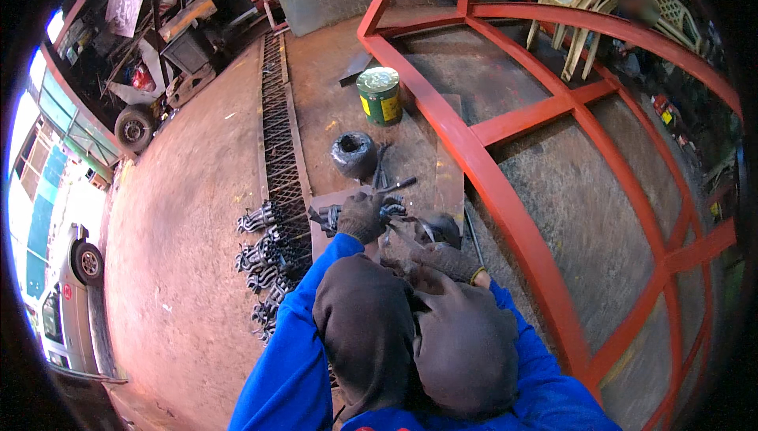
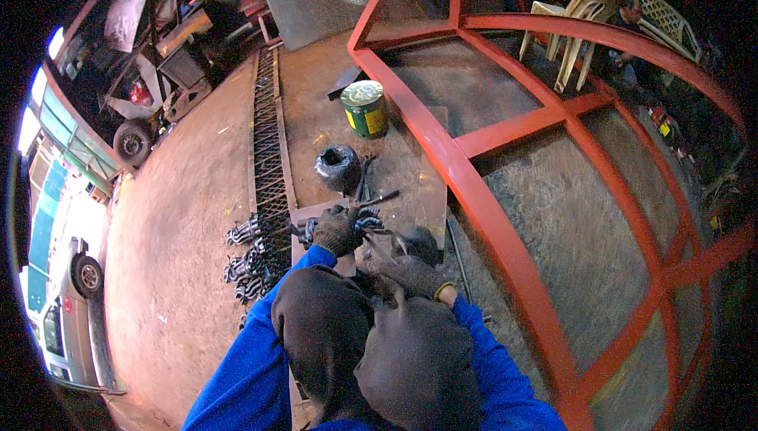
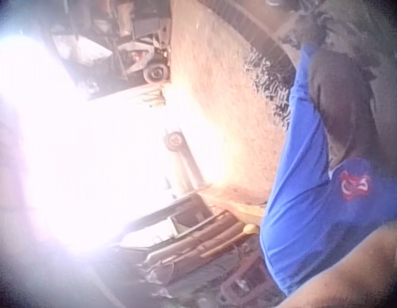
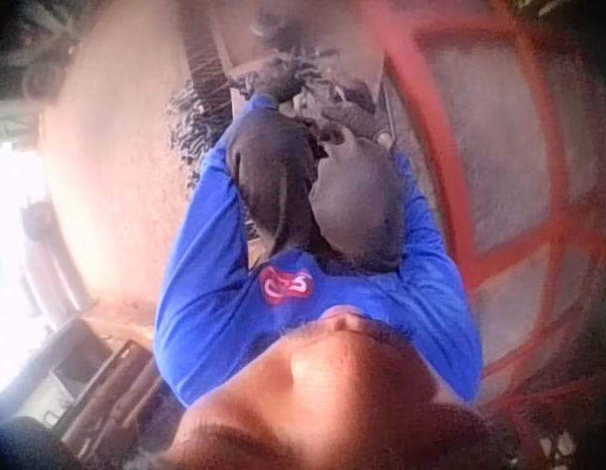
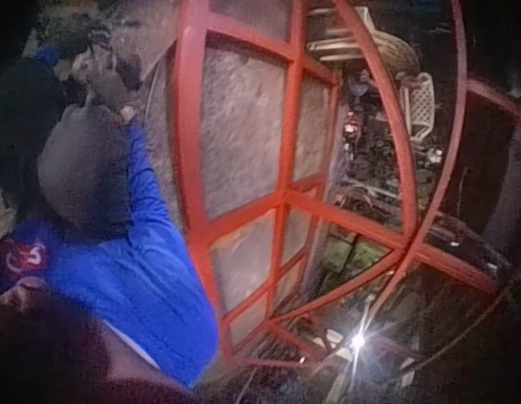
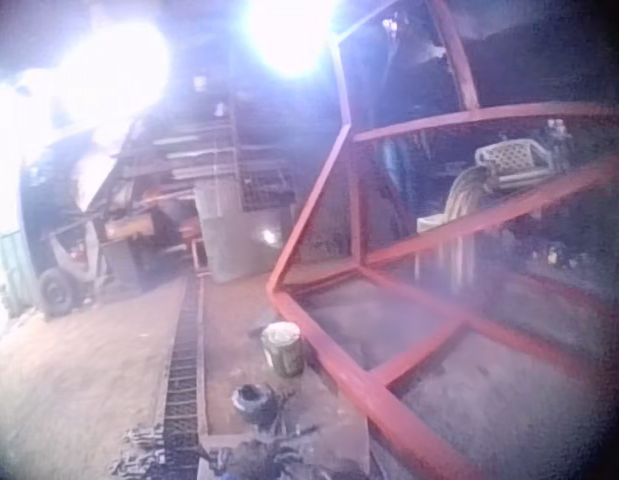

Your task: The person bundles several metal rods together using a strip of material, wrapping it tightly around the rods and securing it with pliers. The person then places the finished bundle on the floor next to other similar bundles.

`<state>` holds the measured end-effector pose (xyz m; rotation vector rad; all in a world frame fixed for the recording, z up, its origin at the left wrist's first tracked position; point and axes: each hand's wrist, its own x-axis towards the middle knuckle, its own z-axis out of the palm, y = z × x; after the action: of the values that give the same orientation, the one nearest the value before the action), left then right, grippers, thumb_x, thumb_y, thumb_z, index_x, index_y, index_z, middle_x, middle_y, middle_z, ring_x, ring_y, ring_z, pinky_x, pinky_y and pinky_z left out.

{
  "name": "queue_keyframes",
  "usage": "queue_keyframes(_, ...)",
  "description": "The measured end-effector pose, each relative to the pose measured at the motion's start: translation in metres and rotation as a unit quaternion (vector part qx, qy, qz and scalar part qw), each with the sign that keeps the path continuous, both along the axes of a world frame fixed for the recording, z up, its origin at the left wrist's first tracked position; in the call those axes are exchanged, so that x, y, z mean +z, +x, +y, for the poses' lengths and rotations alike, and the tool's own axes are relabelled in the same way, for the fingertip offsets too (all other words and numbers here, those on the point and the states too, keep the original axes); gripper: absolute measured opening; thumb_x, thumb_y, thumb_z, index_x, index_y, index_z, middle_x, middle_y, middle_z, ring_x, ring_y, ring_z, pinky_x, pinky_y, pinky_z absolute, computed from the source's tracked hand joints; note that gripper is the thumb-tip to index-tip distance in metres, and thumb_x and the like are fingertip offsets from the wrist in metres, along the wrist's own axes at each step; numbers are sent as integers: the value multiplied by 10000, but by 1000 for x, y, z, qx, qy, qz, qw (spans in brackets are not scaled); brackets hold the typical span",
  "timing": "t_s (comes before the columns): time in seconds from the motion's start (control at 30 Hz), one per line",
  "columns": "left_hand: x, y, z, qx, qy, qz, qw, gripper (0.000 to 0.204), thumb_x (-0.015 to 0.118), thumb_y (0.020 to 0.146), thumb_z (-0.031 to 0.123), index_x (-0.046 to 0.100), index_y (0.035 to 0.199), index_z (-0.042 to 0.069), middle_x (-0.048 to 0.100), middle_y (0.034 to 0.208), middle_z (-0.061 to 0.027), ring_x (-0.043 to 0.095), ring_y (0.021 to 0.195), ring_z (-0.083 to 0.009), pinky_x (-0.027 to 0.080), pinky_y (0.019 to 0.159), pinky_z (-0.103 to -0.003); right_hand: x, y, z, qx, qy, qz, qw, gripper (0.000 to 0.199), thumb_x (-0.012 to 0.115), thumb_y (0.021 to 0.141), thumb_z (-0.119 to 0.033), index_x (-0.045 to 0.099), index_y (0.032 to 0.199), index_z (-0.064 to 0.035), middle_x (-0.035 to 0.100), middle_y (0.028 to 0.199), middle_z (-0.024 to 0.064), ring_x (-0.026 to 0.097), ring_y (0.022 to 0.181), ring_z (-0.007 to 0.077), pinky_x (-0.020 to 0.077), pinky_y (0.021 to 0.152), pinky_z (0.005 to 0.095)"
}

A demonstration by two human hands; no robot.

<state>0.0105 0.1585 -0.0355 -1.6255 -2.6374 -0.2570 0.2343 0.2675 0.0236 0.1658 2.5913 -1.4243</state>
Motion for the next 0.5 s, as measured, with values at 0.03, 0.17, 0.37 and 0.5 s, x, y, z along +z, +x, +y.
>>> queue_keyframes(0.03, -7, -5, -2, -13, 7, 4, 1000, 577, 762, 676, 311, 545, 1171, 112, 654, 989, -179, 601, 973, -369, 467, 820, -486, 2, -3, -2, -17, -11, -6, 1000, 303, 512, 961, -263, 612, 1167, -65, 633, 1121, 168, 623, 1018, 318, 488, 890, 379)
queue_keyframes(0.17, -16, -6, 4, -24, 46, 1, 999, 525, 729, 720, 333, 548, 1158, 108, 651, 975, -192, 612, 939, -371, 469, 793, -483, -14, -7, 6, 6, 109, 55, 992, 311, 497, 972, -284, 634, 1142, -63, 652, 1076, 155, 638, 984, 282, 497, 866, 349)
queue_keyframes(0.37, -14, -6, 9, 33, 4, -3, 999, 525, 741, 727, 372, 564, 1128, 83, 628, 1031, -214, 607, 939, -372, 477, 810, -490, -34, -8, 15, 11, 37, 106, 994, 313, 495, 957, -197, 574, 1210, -30, 657, 959, 182, 654, 814, 328, 532, 710, 393)
queue_keyframes(0.5, -14, -7, 13, -10, 23, -4, 1000, 522, 736, 733, 375, 570, 1112, 57, 632, 1008, -216, 605, 928, -389, 481, 797, -490, -45, -15, 21, 27, -7, 29, 999, 344, 506, 997, -293, 603, 1154, -3, 660, 978, 117, 646, 880, 234, 521, 754, 311)
